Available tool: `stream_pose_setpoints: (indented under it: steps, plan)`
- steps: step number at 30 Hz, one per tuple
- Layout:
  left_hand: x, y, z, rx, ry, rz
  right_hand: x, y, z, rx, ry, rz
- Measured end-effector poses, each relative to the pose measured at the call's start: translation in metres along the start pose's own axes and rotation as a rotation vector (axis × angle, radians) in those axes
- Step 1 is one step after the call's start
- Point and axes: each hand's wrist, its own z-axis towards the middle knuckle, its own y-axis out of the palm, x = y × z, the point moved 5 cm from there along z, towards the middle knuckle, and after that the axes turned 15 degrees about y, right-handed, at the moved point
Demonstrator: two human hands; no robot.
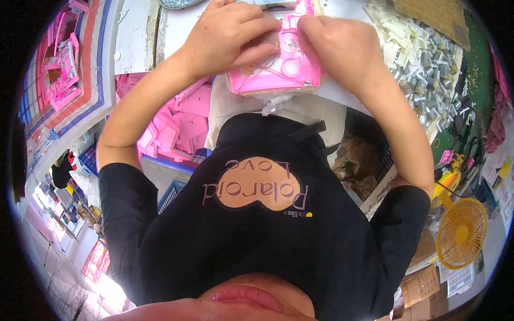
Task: Assembling the internal electronic components of a pink plastic toy, including soldering wires and using an electric screwdriver.
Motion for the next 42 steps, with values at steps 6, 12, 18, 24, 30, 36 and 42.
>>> stream_pose_setpoints:
  steps: [6,12,18,24,30,36,42]
  plan:
    - [0.026,0.018,-0.006,0.186,-0.025,-0.027,-0.032,-0.003,-0.033,-0.070,0.156,0.104]
    - [0.039,0.020,-0.020,0.122,-0.009,-0.021,-0.029,-0.017,-0.036,-0.015,0.192,0.240]
    - [0.038,0.019,-0.008,0.167,-0.135,-0.107,-0.026,-0.012,-0.037,-0.028,0.162,0.235]
    - [0.043,0.018,-0.013,0.143,-0.118,-0.218,0.033,-0.064,-0.012,-0.048,0.201,0.547]
    - [0.036,0.014,-0.023,0.129,-0.050,-0.247,0.206,-0.102,0.105,0.376,0.538,0.228]
    - [0.029,0.014,-0.015,0.112,0.011,-0.289,0.226,-0.098,0.200,0.698,0.126,-0.259]
    - [0.031,0.011,-0.021,0.126,-0.039,-0.289,0.200,-0.076,0.231,0.757,-0.037,-0.311]
